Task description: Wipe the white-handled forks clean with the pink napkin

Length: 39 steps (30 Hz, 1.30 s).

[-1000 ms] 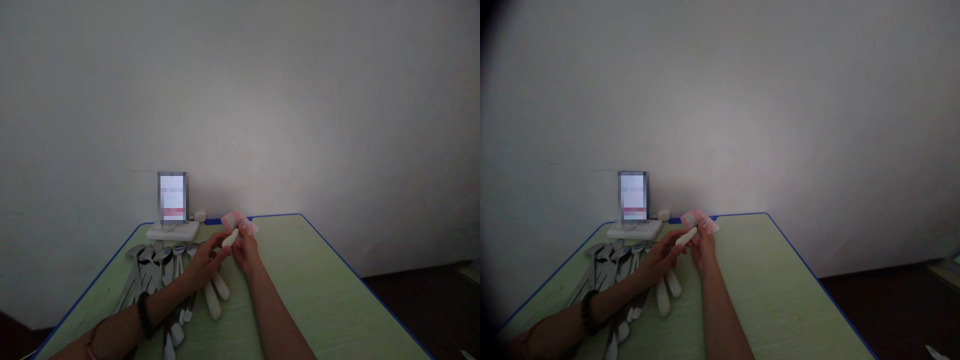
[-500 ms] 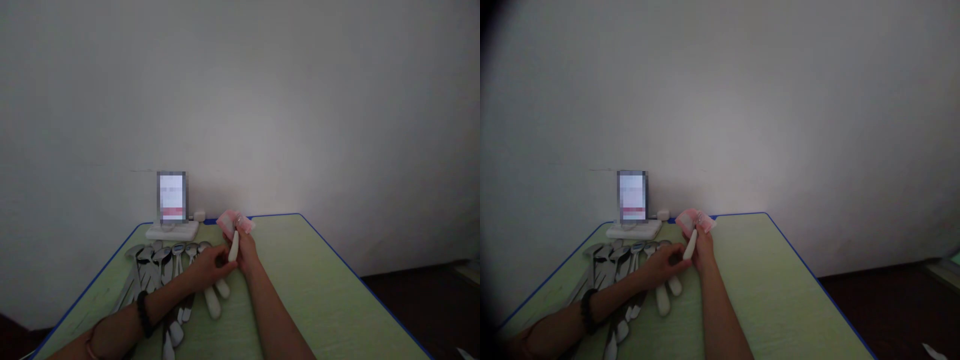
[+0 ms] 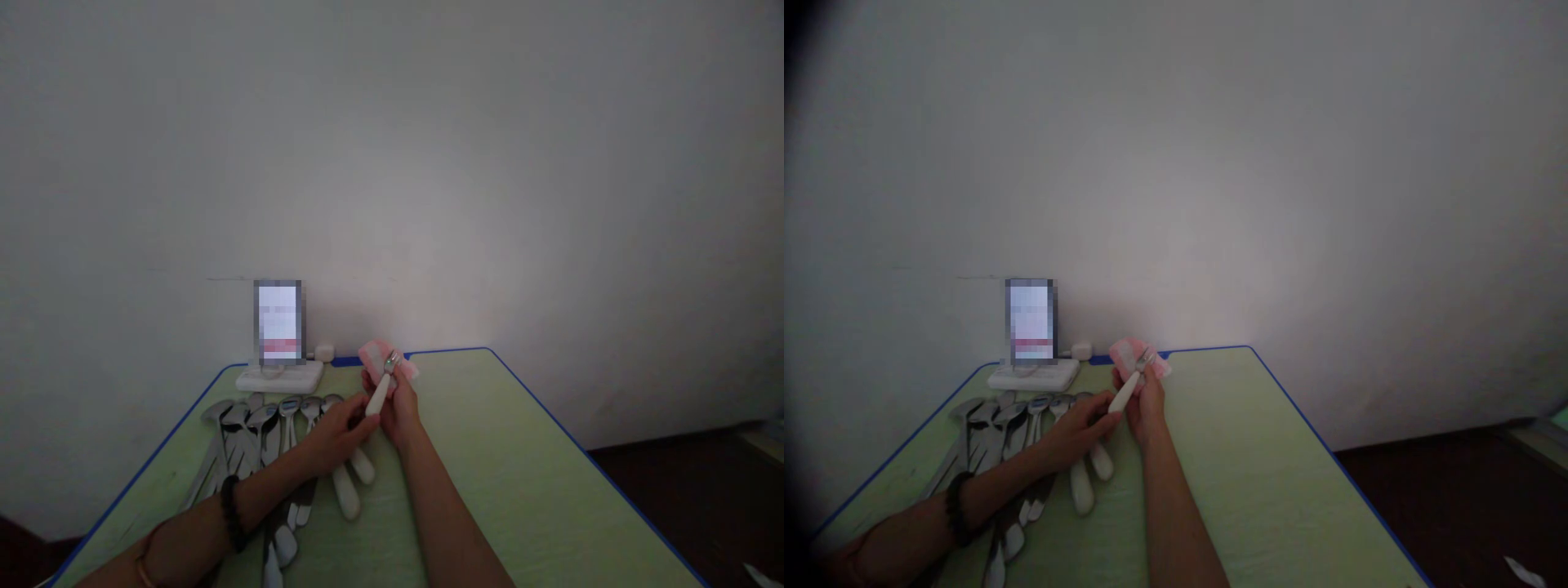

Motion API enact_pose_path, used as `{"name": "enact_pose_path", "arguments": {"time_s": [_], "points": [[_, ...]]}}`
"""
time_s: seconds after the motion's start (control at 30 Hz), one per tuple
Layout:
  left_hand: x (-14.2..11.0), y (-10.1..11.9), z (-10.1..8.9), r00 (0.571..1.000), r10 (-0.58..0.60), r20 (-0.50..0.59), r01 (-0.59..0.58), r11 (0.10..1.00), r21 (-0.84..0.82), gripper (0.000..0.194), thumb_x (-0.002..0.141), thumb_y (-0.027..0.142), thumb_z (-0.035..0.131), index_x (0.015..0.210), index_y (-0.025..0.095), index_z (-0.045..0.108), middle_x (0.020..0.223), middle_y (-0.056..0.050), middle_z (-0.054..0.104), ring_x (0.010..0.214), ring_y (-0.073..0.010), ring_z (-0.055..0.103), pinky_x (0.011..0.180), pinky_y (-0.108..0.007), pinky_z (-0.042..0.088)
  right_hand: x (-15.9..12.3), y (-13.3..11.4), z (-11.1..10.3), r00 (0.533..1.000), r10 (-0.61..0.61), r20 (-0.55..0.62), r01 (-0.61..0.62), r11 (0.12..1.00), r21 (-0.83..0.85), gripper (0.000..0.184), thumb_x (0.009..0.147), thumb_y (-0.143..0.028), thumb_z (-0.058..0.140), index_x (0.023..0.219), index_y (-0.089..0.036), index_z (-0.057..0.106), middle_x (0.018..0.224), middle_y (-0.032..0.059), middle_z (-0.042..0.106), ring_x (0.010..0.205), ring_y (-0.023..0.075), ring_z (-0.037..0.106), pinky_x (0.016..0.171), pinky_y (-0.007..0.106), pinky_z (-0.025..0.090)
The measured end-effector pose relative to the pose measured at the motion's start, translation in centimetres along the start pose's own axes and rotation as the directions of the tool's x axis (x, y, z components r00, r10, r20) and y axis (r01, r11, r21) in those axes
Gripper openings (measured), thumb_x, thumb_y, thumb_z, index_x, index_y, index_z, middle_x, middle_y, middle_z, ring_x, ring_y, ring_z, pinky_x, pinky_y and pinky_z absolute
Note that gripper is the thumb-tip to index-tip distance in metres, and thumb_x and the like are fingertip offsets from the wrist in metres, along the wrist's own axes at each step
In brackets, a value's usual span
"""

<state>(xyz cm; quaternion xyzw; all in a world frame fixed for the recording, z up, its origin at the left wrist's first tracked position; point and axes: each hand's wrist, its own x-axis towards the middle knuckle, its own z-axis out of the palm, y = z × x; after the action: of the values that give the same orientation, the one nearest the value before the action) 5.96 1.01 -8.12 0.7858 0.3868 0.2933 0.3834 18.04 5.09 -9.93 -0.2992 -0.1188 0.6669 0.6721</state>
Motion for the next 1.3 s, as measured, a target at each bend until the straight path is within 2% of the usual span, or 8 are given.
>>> {"name": "enact_pose_path", "arguments": {"time_s": [0.13, 0.27, 0.37, 0.53, 0.8, 0.93, 1.07, 1.3], "points": [[-0.06, -0.05, 0.08, 1.000, 0.025, 0.018, -0.025, 1.000, -0.011, 0.017, 0.086, 0.034, 0.045, 0.080, 0.018, 0.050, 0.061, 0.005, 0.048, 0.055, -0.0114, 0.044, 0.051, -0.022, 0.033, 0.23, 0.18, -0.14, 1.000, 0.007, 0.026, -0.007, 0.999, -0.031, 0.016, 0.073, -0.027, 0.059, 0.083, -0.015, 0.060, 0.066, 0.0035, 0.069, 0.057, 0.0155, 0.065, 0.052, 0.026, 0.054], [0.09, -0.55, 0.45, 0.992, 0.050, -0.113, -0.074, 0.972, -0.221, 0.019, 0.085, 0.035, 0.050, 0.094, 0.021, 0.041, 0.076, 0.003, 0.051, 0.058, -0.0108, 0.046, 0.053, -0.022, 0.039, 0.28, 0.36, -0.15, 0.996, -0.010, 0.084, 0.015, 0.998, -0.055, 0.018, 0.070, -0.028, 0.064, 0.082, -0.015, 0.060, 0.062, 0.0026, 0.067, 0.060, 0.0172, 0.065, 0.054, 0.028, 0.054], [0.16, -0.80, 0.66, 0.986, 0.017, -0.168, -0.070, 0.946, -0.315, 0.025, 0.086, 0.039, 0.049, 0.096, 0.023, 0.033, 0.075, 0.004, 0.049, 0.054, -0.0100, 0.046, 0.050, -0.023, 0.039, 0.16, 0.35, -0.07, 0.995, -0.041, 0.091, 0.045, 0.998, -0.038, 0.020, 0.069, -0.027, 0.066, 0.083, -0.015, 0.060, 0.066, 0.0027, 0.069, 0.063, 0.0170, 0.066, 0.056, 0.028, 0.055], [0.11, -0.86, 0.58, 0.989, 0.036, -0.146, -0.075, 0.961, -0.266, 0.027, 0.090, 0.043, 0.042, 0.103, 0.021, 0.037, 0.067, 0.006, 0.047, 0.052, -0.0104, 0.046, 0.048, -0.022, 0.037, 0.07, 0.38, -0.02, 0.994, -0.042, 0.101, 0.046, 0.998, -0.043, 0.020, 0.070, -0.029, 0.064, 0.085, -0.015, 0.060, 0.060, 0.0013, 0.067, 0.062, 0.0172, 0.065, 0.055, 0.028, 0.053], [0.18, -0.90, 0.45, 0.989, 0.065, -0.133, -0.095, 0.967, -0.236, 0.035, 0.090, 0.042, 0.042, 0.118, 0.021, 0.041, 0.077, 0.002, 0.054, 0.053, -0.0105, 0.048, 0.050, -0.023, 0.039, 0.38, 0.63, -0.20, 0.994, -0.060, 0.091, 0.065, 0.997, -0.052, 0.027, 0.071, -0.038, 0.063, 0.085, -0.015, 0.061, 0.066, 0.0025, 0.069, 0.059, 0.0154, 0.065, 0.053, 0.026, 0.052], [0.05, -0.75, 0.43, 0.991, 0.069, -0.114, -0.091, 0.975, -0.200, 0.032, 0.089, 0.039, 0.044, 0.115, 0.021, 0.048, 0.064, 0.005, 0.046, 0.052, -0.0112, 0.047, 0.050, -0.023, 0.038, 0.45, 0.58, -0.18, 0.996, -0.033, 0.086, 0.040, 0.997, -0.073, 0.018, 0.072, -0.029, 0.057, 0.083, -0.015, 0.062, 0.064, 0.0031, 0.069, 0.058, 0.0152, 0.064, 0.053, 0.025, 0.052], [-0.12, -0.40, 0.33, 0.990, 0.070, -0.124, -0.094, 0.975, -0.200, 0.030, 0.089, 0.037, 0.045, 0.113, 0.019, 0.050, 0.064, 0.006, 0.045, 0.053, -0.0108, 0.045, 0.050, -0.022, 0.038, 0.18, 0.45, 0.00, 0.996, -0.023, 0.089, 0.031, 0.995, -0.096, 0.014, 0.070, -0.021, 0.053, 0.078, -0.014, 0.062, 0.062, 0.0028, 0.069, 0.055, 0.0142, 0.063, 0.053, 0.024, 0.051], [0.19, -0.77, 0.35, 0.981, 0.041, -0.192, -0.093, 0.958, -0.273, 0.033, 0.092, 0.040, 0.036, 0.116, 0.019, 0.046, 0.060, 0.006, 0.045, 0.052, -0.0118, 0.045, 0.049, -0.023, 0.036, -0.19, -0.07, 0.08, 0.989, -0.042, 0.144, 0.037, 0.999, 0.038, 0.031, 0.079, -0.044, 0.050, 0.088, -0.016, 0.060, 0.072, 0.0038, 0.070, 0.063, 0.0162, 0.064, 0.058, 0.028, 0.053]]}}
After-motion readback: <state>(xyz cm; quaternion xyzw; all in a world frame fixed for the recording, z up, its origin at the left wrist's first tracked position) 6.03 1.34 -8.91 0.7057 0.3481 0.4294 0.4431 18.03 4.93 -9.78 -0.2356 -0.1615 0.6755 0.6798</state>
